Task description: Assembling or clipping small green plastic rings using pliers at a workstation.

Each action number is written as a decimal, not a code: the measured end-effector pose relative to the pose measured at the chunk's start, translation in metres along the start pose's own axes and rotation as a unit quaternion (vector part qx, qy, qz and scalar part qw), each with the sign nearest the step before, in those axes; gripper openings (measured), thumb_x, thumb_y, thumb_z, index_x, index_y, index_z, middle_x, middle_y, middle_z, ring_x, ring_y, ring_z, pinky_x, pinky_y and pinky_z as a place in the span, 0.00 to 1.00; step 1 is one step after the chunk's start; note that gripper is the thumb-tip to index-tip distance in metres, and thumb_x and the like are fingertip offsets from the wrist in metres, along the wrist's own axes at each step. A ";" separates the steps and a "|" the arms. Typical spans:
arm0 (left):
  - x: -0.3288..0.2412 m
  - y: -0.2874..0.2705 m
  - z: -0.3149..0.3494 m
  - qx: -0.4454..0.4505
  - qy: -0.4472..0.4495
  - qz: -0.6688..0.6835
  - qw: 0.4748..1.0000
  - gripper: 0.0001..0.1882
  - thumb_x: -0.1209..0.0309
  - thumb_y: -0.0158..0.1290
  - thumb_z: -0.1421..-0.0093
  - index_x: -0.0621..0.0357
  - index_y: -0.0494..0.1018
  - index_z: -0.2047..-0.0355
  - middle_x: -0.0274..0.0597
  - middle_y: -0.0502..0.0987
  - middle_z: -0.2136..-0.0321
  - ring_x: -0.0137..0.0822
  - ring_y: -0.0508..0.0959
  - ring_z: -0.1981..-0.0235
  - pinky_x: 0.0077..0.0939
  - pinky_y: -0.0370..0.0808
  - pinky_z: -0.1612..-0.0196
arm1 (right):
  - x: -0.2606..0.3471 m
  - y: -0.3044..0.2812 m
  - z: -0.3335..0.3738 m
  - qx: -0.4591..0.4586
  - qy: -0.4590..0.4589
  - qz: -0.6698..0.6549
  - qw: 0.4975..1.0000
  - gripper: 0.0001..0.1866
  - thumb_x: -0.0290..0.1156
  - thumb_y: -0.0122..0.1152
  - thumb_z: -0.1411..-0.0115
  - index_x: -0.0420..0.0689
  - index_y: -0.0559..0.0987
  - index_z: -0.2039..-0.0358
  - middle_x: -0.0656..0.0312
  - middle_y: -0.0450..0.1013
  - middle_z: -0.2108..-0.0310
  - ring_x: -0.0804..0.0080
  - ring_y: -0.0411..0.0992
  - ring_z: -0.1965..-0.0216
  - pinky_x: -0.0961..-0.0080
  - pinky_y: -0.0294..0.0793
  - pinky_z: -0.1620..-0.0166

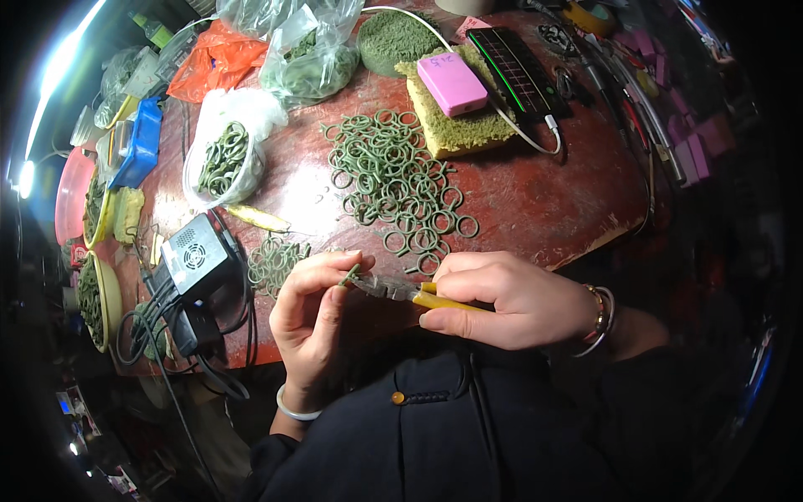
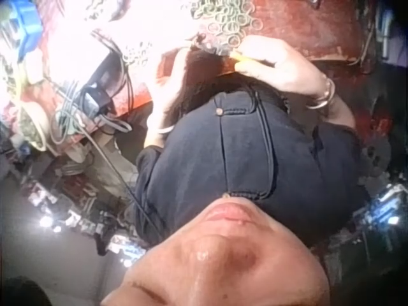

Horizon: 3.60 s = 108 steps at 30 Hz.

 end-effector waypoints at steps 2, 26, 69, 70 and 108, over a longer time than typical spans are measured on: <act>-0.001 0.000 0.000 -0.004 0.006 -0.003 1.000 0.09 0.87 0.52 0.38 0.68 0.75 0.57 0.53 0.78 0.52 0.40 0.78 0.52 0.31 0.74 0.47 | -0.001 0.003 -0.001 0.022 0.001 -0.001 1.000 0.12 0.35 0.63 0.33 0.37 0.79 0.63 0.55 0.69 0.70 0.60 0.70 0.68 0.67 0.69 0.64; -0.002 0.000 0.005 0.007 0.011 -0.020 1.000 0.05 0.81 0.49 0.31 0.67 0.73 0.56 0.55 0.73 0.48 0.45 0.78 0.48 0.36 0.77 0.44 | 0.000 0.001 -0.005 0.022 0.006 -0.002 1.000 0.12 0.33 0.66 0.36 0.36 0.79 0.67 0.55 0.71 0.72 0.62 0.72 0.71 0.68 0.68 0.67; 0.006 -0.006 0.004 -0.037 -0.054 0.069 0.995 0.05 0.83 0.50 0.34 0.69 0.74 0.59 0.52 0.73 0.50 0.38 0.79 0.52 0.34 0.78 0.47 | 0.004 0.000 -0.005 0.005 -0.015 0.064 0.998 0.13 0.34 0.65 0.35 0.35 0.79 0.66 0.51 0.71 0.64 0.59 0.72 0.63 0.68 0.71 0.60; 0.006 -0.007 0.004 -0.026 -0.051 0.055 0.997 0.04 0.83 0.51 0.34 0.68 0.73 0.60 0.52 0.73 0.50 0.38 0.78 0.52 0.34 0.77 0.47 | 0.003 0.000 -0.005 0.006 -0.014 0.064 0.998 0.13 0.34 0.65 0.35 0.35 0.79 0.66 0.51 0.71 0.64 0.59 0.72 0.63 0.68 0.71 0.60; 0.000 -0.001 0.002 0.000 -0.031 0.004 1.000 0.04 0.84 0.50 0.36 0.68 0.73 0.61 0.53 0.73 0.49 0.39 0.77 0.50 0.33 0.72 0.44 | 0.000 0.005 -0.007 0.024 -0.022 0.058 0.998 0.13 0.36 0.64 0.35 0.36 0.80 0.63 0.53 0.71 0.68 0.58 0.72 0.66 0.66 0.72 0.64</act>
Point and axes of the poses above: each hand's wrist, its own z-axis away from the middle knuckle, its own y-axis out of the palm, x = y × z, the point moved 8 cm from there along -z, towards the middle knuckle
